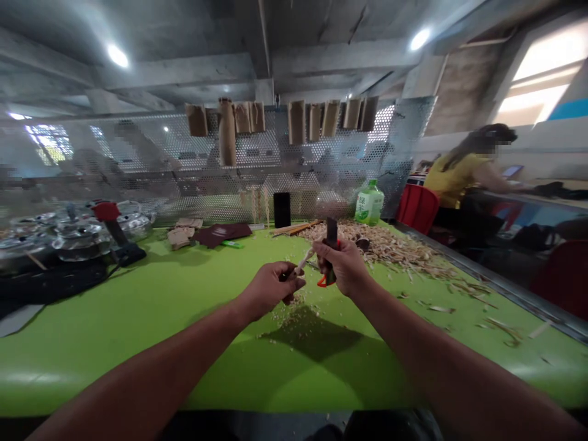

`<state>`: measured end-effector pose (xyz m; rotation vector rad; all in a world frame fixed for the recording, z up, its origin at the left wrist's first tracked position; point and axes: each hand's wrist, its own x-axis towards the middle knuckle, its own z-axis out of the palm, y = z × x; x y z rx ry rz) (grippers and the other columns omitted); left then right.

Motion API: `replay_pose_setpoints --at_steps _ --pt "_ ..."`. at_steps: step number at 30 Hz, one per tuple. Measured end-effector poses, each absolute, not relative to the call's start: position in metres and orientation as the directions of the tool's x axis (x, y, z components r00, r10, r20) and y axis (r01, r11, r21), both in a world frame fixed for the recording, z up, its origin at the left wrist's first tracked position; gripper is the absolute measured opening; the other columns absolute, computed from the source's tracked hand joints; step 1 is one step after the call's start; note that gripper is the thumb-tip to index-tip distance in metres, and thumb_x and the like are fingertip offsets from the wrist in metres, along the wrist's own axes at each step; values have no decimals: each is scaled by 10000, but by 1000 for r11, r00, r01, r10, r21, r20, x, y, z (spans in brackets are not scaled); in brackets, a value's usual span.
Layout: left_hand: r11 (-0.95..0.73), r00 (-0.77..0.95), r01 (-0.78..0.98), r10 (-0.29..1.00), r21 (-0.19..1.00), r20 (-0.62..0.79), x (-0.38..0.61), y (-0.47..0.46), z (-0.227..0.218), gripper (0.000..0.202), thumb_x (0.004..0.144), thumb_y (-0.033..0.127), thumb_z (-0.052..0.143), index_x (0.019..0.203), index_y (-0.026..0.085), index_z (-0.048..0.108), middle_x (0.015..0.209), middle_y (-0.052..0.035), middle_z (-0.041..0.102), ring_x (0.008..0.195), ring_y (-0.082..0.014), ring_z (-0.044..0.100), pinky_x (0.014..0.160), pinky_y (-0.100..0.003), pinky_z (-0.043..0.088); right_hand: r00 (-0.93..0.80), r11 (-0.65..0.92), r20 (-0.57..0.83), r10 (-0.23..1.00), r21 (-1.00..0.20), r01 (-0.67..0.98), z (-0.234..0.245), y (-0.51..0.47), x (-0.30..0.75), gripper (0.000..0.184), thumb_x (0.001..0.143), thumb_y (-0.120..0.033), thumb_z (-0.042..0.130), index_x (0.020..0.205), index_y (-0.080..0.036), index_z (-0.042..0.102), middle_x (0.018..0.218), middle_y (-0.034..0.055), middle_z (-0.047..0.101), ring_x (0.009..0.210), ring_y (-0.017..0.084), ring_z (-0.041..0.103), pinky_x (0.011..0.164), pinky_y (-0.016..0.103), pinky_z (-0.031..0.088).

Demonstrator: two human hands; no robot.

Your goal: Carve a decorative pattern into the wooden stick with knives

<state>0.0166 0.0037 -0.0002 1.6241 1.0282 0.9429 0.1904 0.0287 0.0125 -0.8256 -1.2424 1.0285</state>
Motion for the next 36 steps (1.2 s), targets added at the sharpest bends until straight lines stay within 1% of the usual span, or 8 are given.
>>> replay_pose_setpoints --at_steps 5,10,17,24,27,31,34,36 --pt "-221 422 274 902 936 89 9 9 4 348 778 483 602 746 137 600 497 18 531 437 -89 474 475 -216 398 111 357 339 934 -887 -294 17 38 202 307 650 -409 742 679 -198 522 493 -63 469 369 70 406 351 216 328" --pt "-290 453 338 884 895 115 -6 21 17 356 756 493 618 679 146 597 504 27 503 449 -89 446 475 -218 371 160 381 346 925 -851 -362 24 44 213 321 628 -402 754 728 -208 519 523 -73 493 377 60 407 352 203 328" --pt "-302 381 382 913 874 149 -34 32 35 276 726 411 677 709 135 658 526 22 523 462 -83 449 471 -213 358 69 362 356 932 -908 -208 41 44 219 327 616 -395 780 710 -183 550 496 -66 516 358 51 399 338 189 294" --pt "-248 144 -116 954 962 263 -55 51 45 329 626 331 793 815 126 617 611 31 550 461 -48 461 446 -184 374 -131 316 320 938 -948 -48 46 32 219 315 652 -393 754 707 -176 533 528 -38 580 346 47 412 327 172 273" --pt "-262 132 -177 949 949 287 -54 56 44 337 679 410 744 816 147 582 634 44 533 497 -41 478 491 -178 404 -187 290 290 939 -957 -29 38 28 215 322 654 -398 748 729 -179 524 539 -40 585 348 48 410 330 174 292" --pt "-208 224 -99 948 973 226 -54 57 44 297 705 374 728 831 137 603 644 9 574 513 -77 522 478 -206 410 -133 315 311 941 -949 8 33 35 219 317 668 -403 736 746 -189 516 542 -52 570 357 48 408 341 183 305" --pt "-111 422 110 905 988 55 -59 54 48 257 685 318 753 778 112 632 662 -44 615 508 -110 544 465 -240 415 -141 366 351 926 -925 99 35 46 230 306 664 -399 738 733 -184 531 542 -47 558 371 51 410 349 194 306" --pt "-84 582 285 807 955 -103 -60 49 49 278 758 399 683 758 126 632 681 -52 612 527 -117 548 481 -253 425 -201 368 335 921 -915 162 37 53 238 308 656 -398 743 734 -183 537 526 -57 532 374 52 400 352 199 305"
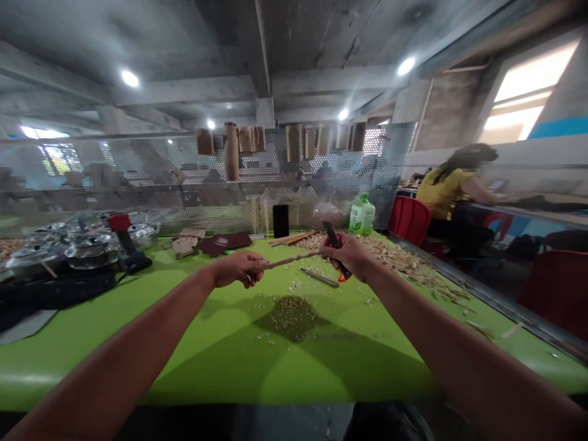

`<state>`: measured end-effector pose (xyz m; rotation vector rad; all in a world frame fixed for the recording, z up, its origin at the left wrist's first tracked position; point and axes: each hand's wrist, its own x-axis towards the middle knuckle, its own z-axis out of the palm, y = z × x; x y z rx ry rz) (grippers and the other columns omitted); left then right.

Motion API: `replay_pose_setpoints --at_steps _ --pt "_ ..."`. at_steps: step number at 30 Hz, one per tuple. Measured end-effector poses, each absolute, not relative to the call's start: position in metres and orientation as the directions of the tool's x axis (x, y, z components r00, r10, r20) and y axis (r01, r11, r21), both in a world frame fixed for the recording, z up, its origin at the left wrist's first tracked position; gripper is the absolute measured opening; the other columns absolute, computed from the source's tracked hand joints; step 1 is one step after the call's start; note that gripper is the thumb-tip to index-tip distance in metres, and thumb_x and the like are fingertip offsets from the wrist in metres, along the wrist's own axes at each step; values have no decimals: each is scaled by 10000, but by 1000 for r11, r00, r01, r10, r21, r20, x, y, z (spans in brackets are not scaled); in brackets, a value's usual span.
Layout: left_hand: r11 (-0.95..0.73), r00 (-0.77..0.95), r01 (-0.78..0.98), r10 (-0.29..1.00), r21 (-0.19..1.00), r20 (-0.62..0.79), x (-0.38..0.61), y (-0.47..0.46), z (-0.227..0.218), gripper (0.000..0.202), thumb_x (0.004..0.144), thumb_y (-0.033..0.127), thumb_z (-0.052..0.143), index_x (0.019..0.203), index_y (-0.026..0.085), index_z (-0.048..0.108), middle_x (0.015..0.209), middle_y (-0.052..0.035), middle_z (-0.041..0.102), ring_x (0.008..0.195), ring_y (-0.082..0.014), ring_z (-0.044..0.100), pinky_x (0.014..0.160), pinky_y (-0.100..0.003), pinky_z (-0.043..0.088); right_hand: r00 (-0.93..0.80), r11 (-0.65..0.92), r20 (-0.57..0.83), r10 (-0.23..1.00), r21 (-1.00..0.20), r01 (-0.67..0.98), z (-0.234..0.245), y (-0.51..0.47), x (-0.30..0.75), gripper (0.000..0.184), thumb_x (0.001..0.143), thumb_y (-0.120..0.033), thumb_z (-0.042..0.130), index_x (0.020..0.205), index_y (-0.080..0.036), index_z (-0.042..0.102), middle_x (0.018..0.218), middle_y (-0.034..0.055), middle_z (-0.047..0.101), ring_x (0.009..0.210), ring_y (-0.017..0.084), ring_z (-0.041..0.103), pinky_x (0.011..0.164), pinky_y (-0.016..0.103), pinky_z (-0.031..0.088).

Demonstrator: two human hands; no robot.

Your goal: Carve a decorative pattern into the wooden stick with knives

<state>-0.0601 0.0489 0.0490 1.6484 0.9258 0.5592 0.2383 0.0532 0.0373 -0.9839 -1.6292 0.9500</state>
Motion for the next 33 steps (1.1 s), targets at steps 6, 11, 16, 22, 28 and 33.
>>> replay_pose_setpoints --at_steps 6,11,16,22,28,33 --pt "-10 733 279 649 960 -206 -32 42 29 332 864 429 547 1060 169 610 678 2 539 471 -70 448 453 -220 390 -331 411 328 885 -884 222 44 66 241 317 656 -391 751 766 -183 539 530 -65 510 391 54 398 365 195 321" --pt "1 484 -43 875 999 20 -3 51 1 174 832 316 582 841 163 500 627 56 436 404 -25 321 370 -161 223 -14 421 429 903 -878 228 43 79 228 328 785 -495 599 883 -192 520 626 -22 583 391 69 449 375 204 355" --pt "-39 374 -135 923 990 88 -2 51 -11 189 838 303 561 951 165 499 634 75 389 386 -16 252 359 -157 171 -1 402 427 904 -852 336 14 81 212 369 810 -556 536 729 -203 464 526 -48 481 398 79 397 397 215 302" --pt "-75 323 -166 938 983 126 -6 41 -15 331 828 399 593 1047 158 534 591 88 328 382 -31 256 354 -170 184 -177 521 516 838 -660 542 -2 48 196 467 907 -586 345 774 -192 558 634 -9 519 565 121 458 516 240 299" --pt "-174 311 -161 925 971 218 -1 33 -16 313 858 428 547 1046 179 529 587 87 311 387 -37 233 353 -167 175 -305 538 493 815 -447 715 3 25 185 387 923 -517 380 794 -199 559 669 -8 540 604 127 468 540 244 250" --pt "-236 333 -145 903 961 272 1 30 -16 260 872 435 525 964 192 527 587 83 310 410 -41 222 368 -165 174 -341 558 463 818 -492 668 -5 26 182 324 872 -500 497 777 -191 528 626 -23 497 554 108 429 523 230 249"
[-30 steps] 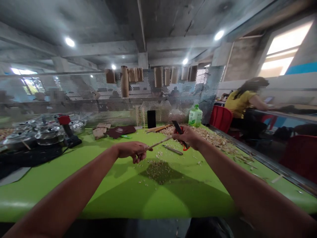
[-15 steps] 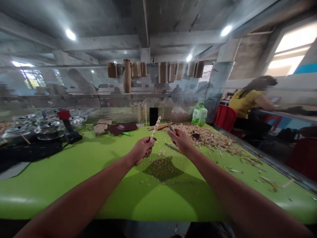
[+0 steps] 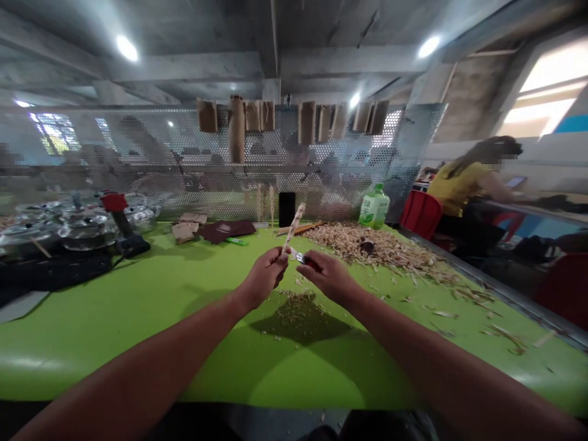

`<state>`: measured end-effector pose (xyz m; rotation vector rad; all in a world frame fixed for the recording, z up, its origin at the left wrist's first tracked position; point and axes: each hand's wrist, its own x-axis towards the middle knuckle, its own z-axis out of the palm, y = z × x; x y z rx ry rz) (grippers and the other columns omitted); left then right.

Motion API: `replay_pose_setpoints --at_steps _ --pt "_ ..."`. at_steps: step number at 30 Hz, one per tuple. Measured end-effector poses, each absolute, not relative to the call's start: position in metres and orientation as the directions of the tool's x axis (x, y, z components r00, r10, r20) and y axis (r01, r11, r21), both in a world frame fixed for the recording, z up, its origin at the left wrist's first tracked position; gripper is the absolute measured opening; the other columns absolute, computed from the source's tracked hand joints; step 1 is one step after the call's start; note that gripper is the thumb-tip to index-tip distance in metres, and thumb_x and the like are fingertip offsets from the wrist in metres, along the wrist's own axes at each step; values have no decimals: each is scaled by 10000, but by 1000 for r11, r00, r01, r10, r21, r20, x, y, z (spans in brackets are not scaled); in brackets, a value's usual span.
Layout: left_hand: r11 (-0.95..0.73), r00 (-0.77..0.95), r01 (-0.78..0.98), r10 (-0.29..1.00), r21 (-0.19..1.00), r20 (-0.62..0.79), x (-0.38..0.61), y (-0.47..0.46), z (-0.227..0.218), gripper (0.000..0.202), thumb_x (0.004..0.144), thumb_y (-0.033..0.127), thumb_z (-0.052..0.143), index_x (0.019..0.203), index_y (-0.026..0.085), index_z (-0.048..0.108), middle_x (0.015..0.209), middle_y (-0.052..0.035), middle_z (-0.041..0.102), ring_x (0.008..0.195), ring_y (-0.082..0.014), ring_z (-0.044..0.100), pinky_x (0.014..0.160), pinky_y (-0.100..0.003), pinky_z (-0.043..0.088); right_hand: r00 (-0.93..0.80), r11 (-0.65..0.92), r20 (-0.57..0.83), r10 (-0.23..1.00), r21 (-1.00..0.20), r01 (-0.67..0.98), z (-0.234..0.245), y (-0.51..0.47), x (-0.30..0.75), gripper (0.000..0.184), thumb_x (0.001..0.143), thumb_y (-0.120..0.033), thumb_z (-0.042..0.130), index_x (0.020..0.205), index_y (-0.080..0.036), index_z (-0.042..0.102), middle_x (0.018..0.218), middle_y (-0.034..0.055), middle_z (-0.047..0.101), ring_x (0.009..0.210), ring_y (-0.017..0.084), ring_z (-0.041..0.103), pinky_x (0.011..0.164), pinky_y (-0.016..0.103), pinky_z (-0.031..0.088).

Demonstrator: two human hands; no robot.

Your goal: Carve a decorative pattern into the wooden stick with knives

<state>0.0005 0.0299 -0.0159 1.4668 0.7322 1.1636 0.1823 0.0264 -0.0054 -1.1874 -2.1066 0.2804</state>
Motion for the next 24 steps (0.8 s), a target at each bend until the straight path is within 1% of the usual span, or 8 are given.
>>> replay_pose_setpoints --at_steps 3,8,12,15,17,19,22,24 --pt "-266 321 -85 905 960 279 1 28 -16 252 866 436 533 884 185 522 593 74 332 439 -45 246 394 -167 193 -333 548 467 819 -465 696 -7 26 182 298 853 -473 529 758 -191 519 607 -25 495 537 103 416 519 233 236" --pt "-297 317 -62 899 953 301 2 25 -14 266 865 446 517 827 183 500 599 67 326 460 -54 259 423 -185 208 -322 520 457 829 -418 745 -5 22 180 316 881 -486 476 752 -199 507 590 -22 483 527 106 419 509 235 220" --pt "-304 328 -20 898 952 294 3 24 -13 261 867 439 506 915 184 535 593 71 311 468 -64 243 438 -196 203 -311 521 480 820 -403 752 -6 22 180 328 880 -500 473 754 -200 513 597 -18 498 523 106 417 510 238 212" --pt "-303 338 -1 897 953 285 3 22 -11 253 866 400 500 978 180 551 594 69 314 480 -72 241 455 -200 226 -320 527 483 815 -390 755 -6 23 180 333 883 -505 469 751 -201 508 599 -16 507 526 107 422 513 239 210" --pt "-312 347 14 892 950 288 3 21 -9 232 865 361 489 994 180 554 610 60 343 500 -77 273 479 -199 258 -320 527 481 816 -391 755 -6 23 180 325 886 -498 468 758 -202 505 603 -15 512 527 108 426 512 237 210" --pt "-355 353 42 880 934 318 2 19 -7 224 863 347 487 998 181 556 654 41 411 554 -89 351 524 -202 306 -315 523 483 817 -393 756 -5 23 180 321 887 -498 468 765 -203 503 608 -13 517 525 108 424 510 236 207" --pt "-476 343 145 847 867 407 1 19 -7 269 850 402 529 978 167 554 787 -4 532 706 -126 467 623 -223 368 -326 536 490 809 -385 751 -5 23 180 345 888 -521 457 758 -204 494 602 -16 511 522 108 418 509 238 199" --pt "-531 307 247 836 810 455 0 21 -9 310 858 447 520 966 158 557 858 -31 579 777 -153 502 667 -243 383 -337 545 488 805 -383 746 -6 22 179 343 889 -517 458 753 -203 491 602 -16 511 524 107 415 511 240 196"
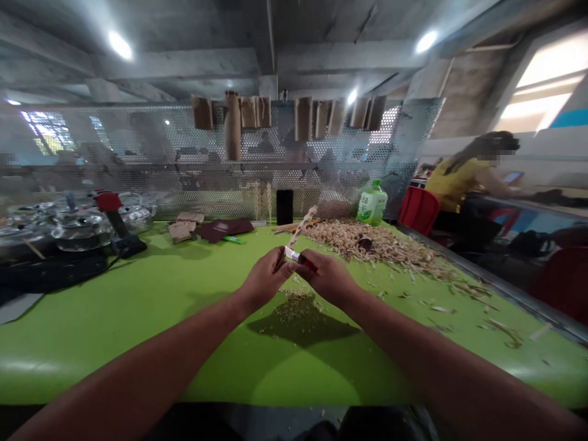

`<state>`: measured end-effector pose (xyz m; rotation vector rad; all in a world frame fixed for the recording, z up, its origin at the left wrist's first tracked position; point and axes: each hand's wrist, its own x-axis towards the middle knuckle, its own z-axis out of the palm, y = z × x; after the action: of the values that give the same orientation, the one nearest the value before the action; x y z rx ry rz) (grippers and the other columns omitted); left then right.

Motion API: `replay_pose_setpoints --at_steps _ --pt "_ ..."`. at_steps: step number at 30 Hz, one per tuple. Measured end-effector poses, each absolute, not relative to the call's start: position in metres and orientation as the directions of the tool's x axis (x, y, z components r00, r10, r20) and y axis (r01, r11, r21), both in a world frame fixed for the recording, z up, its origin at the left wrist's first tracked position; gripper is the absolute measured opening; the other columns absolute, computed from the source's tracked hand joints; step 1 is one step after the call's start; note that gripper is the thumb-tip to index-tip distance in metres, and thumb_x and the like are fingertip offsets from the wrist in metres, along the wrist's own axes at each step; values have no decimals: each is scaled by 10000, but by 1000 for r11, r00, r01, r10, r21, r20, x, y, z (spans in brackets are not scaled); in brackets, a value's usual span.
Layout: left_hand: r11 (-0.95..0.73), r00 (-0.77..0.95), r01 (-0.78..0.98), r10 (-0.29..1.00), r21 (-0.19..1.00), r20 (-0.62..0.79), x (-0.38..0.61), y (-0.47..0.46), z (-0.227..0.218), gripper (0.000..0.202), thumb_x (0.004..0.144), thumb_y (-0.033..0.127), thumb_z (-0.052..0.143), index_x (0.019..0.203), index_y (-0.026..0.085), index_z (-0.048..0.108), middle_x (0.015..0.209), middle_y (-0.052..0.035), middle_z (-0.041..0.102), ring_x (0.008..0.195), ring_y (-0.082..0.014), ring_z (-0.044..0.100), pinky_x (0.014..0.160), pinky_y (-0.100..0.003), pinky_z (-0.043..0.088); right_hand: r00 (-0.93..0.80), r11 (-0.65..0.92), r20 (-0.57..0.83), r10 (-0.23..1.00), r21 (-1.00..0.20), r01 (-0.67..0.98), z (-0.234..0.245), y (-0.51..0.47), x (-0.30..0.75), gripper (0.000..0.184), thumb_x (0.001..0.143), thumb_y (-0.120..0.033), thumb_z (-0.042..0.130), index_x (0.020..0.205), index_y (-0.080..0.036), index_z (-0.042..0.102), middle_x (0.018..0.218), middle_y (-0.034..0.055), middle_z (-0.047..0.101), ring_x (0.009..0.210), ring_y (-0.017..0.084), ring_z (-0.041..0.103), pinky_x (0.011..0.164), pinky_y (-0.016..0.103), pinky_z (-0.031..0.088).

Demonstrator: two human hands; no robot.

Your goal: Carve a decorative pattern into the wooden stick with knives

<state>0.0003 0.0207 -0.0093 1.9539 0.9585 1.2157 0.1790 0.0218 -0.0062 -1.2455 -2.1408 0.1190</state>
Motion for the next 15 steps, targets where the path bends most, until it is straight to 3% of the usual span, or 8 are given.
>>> replay_pose_setpoints --at_steps 5,11,15 --pt "-560 249 405 828 723 503 -1 23 -13 341 904 476 430 938 167 570 865 -49 623 785 -180 539 679 -264 381 -333 534 479 812 -382 754 -7 19 175 320 888 -491 468 761 -199 502 618 -4 530 522 107 400 506 247 185" --pt "-558 243 451 828 697 505 -2 17 -9 308 889 467 466 872 178 571 775 -34 605 679 -160 511 587 -247 330 -355 519 417 837 -400 755 -7 21 176 248 809 -431 610 874 -201 543 691 15 590 554 115 443 505 234 238" --pt "-513 225 510 855 691 468 -1 15 -9 299 837 474 548 853 177 579 671 -6 541 582 -139 444 524 -240 269 -367 530 413 833 -406 745 -12 24 178 191 853 -376 554 912 -194 560 721 38 619 564 121 469 506 237 252"
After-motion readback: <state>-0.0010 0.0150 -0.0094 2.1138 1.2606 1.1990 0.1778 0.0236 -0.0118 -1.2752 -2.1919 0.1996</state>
